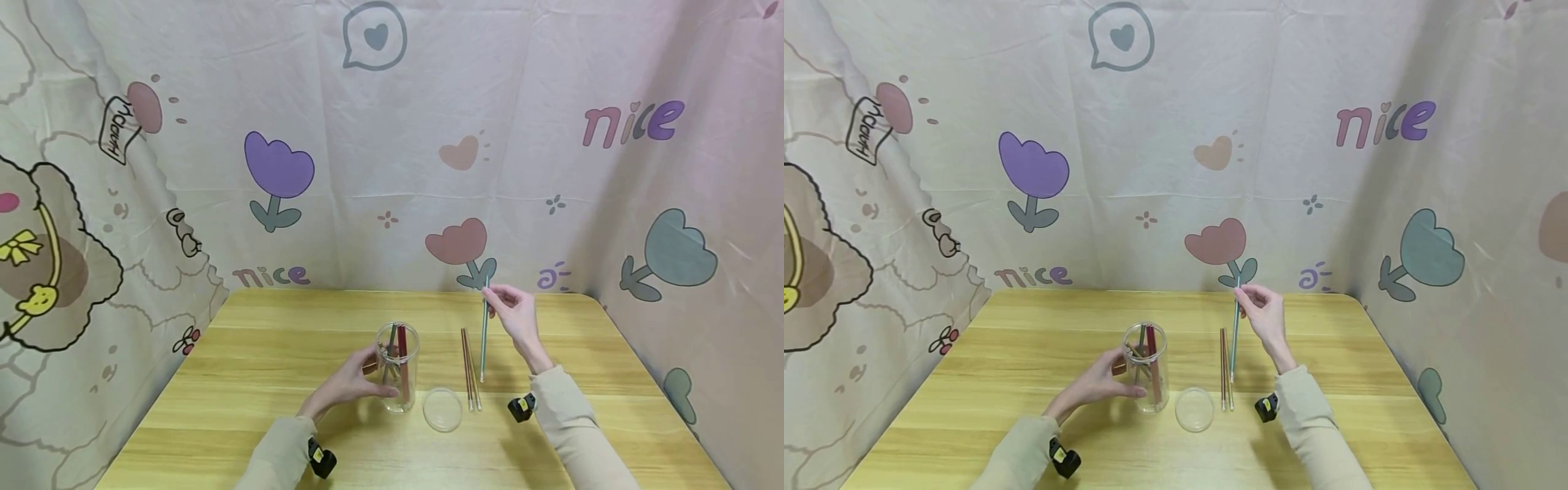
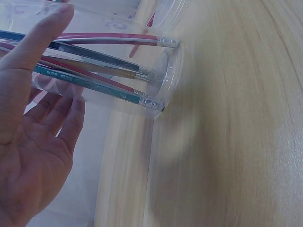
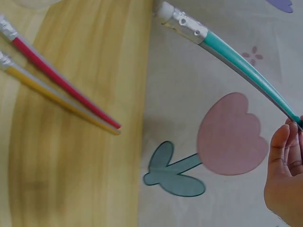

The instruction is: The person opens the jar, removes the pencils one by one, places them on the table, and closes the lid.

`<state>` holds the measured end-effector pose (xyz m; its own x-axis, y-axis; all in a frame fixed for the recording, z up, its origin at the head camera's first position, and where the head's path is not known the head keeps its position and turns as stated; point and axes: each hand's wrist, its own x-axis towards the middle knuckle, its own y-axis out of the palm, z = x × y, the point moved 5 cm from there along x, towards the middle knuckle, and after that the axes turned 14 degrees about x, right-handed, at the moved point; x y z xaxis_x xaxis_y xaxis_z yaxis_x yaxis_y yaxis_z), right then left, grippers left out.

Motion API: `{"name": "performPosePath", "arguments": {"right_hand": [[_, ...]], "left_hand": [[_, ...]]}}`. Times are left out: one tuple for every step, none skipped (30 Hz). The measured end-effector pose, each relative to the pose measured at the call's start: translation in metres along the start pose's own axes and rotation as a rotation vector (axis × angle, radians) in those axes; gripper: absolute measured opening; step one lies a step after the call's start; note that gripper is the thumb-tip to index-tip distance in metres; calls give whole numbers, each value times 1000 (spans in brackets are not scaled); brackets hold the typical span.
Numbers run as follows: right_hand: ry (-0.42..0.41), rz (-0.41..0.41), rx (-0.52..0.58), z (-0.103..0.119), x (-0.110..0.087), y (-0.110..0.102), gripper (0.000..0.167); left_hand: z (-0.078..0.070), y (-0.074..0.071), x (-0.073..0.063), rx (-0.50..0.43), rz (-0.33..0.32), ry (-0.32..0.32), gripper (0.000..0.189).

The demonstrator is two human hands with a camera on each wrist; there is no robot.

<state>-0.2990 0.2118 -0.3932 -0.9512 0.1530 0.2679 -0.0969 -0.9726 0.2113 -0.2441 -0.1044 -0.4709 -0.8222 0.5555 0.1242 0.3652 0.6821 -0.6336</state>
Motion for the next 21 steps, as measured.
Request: {"name": "performPosePath", "arguments": {"right_hand": [[15, 0, -11, 1, -1, 0, 5], [19, -4, -16, -3, 0, -2, 7], [17, 1, -16, -6, 0, -3, 13], [12, 7, -18, -11, 1, -6, 16], [-14, 37, 20, -27, 10, -13, 20], [-34, 54, 35, -38, 15, -18, 21], [-54, 84, 66, -58, 22, -27, 22], [-72, 96, 73, -66, 25, -31, 25], [-78, 105, 70, -68, 25, -32, 28], [-76, 103, 65, -71, 25, -32, 28], [-74, 102, 65, -71, 23, -32, 29], [-48, 70, 20, -60, 16, -27, 29], [-37, 57, 12, -55, 12, -24, 32], [-46, 54, 15, -46, 6, -20, 31], [-42, 49, 5, -48, 7, -21, 31], [-44, 48, 7, -54, 9, -23, 31], [-49, 54, 15, -62, 11, -26, 31], [-52, 69, 29, -75, 17, -33, 29], [-57, 80, 24, -88, 21, -39, 30], [-49, 77, 7, -101, 26, -44, 31], [-23, 53, -36, -111, 30, -49, 34]], "left_hand": [[0, 0, 0, -1, 1, 0, 75], [0, 0, 0, -1, 0, 1, 75], [0, 0, 0, -2, 0, 1, 76], [-1, 0, 0, -4, 1, 1, 76], [-1, 0, 0, -4, 0, 0, 76], [-1, 0, 0, -5, 1, -1, 77], [-1, 0, 0, -6, 1, -2, 77], [-1, 0, 0, -6, 1, -1, 77], [-1, -1, 0, -6, 1, -2, 77], [-1, 0, 0, -6, 1, -1, 77], [-1, 0, 0, -6, 1, -1, 77], [-1, 0, 0, -6, 1, -1, 77], [-1, 0, -1, -4, 1, -1, 77], [-1, 0, -1, -4, 1, -1, 77], [-1, 0, -1, -5, 1, -2, 76], [-1, 0, -1, -5, 1, -4, 76], [-1, 0, -1, -6, 1, -5, 77], [-1, 0, -1, -3, 0, -5, 77], [0, 0, -1, -1, -1, -7, 77], [0, 0, -1, -1, 0, -9, 77], [0, 0, 0, 2, -1, -9, 78]]}}
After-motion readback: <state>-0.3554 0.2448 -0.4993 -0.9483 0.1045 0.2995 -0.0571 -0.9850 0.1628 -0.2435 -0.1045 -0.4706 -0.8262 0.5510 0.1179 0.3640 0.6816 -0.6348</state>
